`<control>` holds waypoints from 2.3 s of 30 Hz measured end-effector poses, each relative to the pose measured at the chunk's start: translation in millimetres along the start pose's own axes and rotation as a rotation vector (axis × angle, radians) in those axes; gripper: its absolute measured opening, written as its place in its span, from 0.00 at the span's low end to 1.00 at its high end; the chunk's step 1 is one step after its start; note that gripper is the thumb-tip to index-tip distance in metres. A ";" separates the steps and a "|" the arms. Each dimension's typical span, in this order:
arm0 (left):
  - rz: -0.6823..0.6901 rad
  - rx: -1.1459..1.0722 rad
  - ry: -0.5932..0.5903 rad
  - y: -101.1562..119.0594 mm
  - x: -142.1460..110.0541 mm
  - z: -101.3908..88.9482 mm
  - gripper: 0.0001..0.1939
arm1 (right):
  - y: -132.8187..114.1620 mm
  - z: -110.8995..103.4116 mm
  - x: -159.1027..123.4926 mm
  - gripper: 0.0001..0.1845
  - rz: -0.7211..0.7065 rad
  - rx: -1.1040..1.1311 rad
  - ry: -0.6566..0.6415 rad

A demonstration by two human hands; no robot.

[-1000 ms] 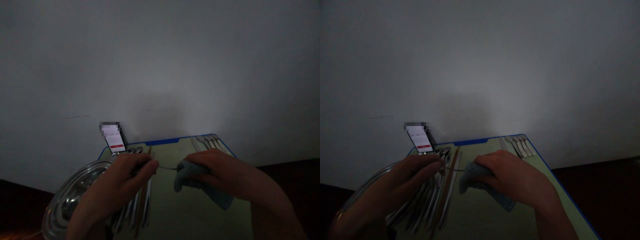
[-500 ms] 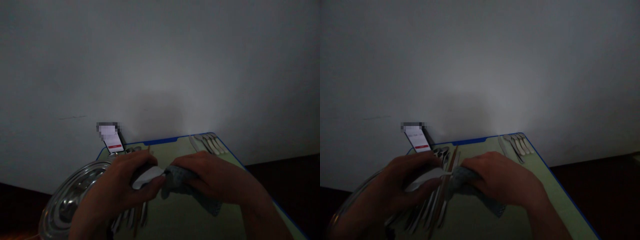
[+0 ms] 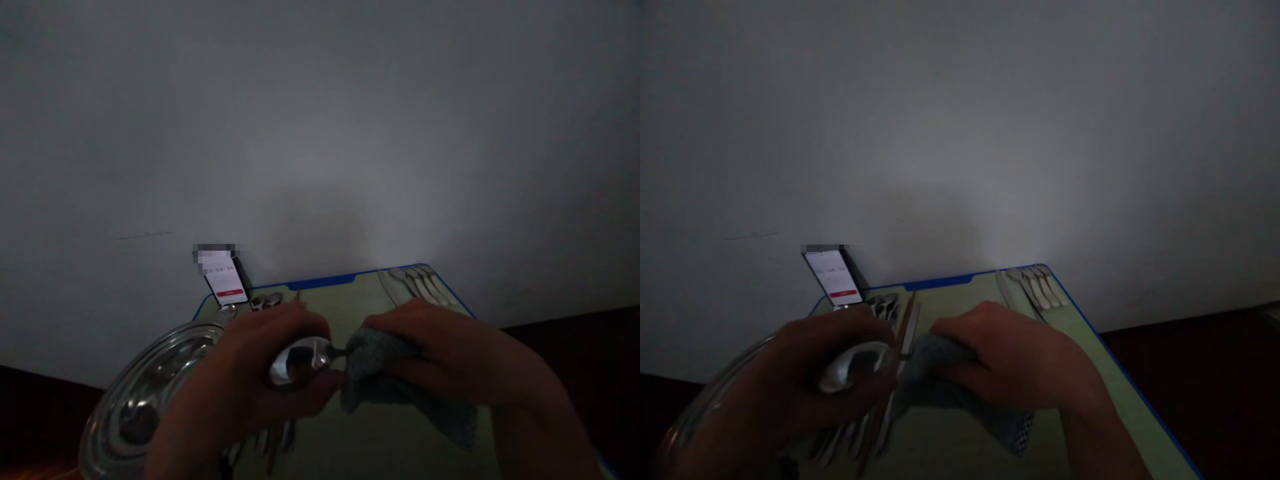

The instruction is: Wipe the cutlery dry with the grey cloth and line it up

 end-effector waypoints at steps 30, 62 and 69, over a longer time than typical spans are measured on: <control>-0.067 0.113 0.118 -9.0 -15.5 -27.7 0.04 | 18.9 -50.6 -18.3 0.21 0.206 -0.005 0.747; -0.166 0.056 0.275 -33.1 -17.8 -28.7 0.08 | 23.4 -14.2 -6.2 0.18 0.124 -0.101 0.182; -0.213 -0.126 -0.015 -41.3 10.9 35.6 0.16 | 5.4 8.7 19.5 0.17 0.063 -0.237 0.183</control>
Point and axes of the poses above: each hand's wrist, its own x-axis towards the middle knuckle, its own z-axis out of the palm, y = z × x, the point moved 8 cm from there along x, towards the middle knuckle, and after that the axes turned 7 degrees about z, right-handed, at the moved point
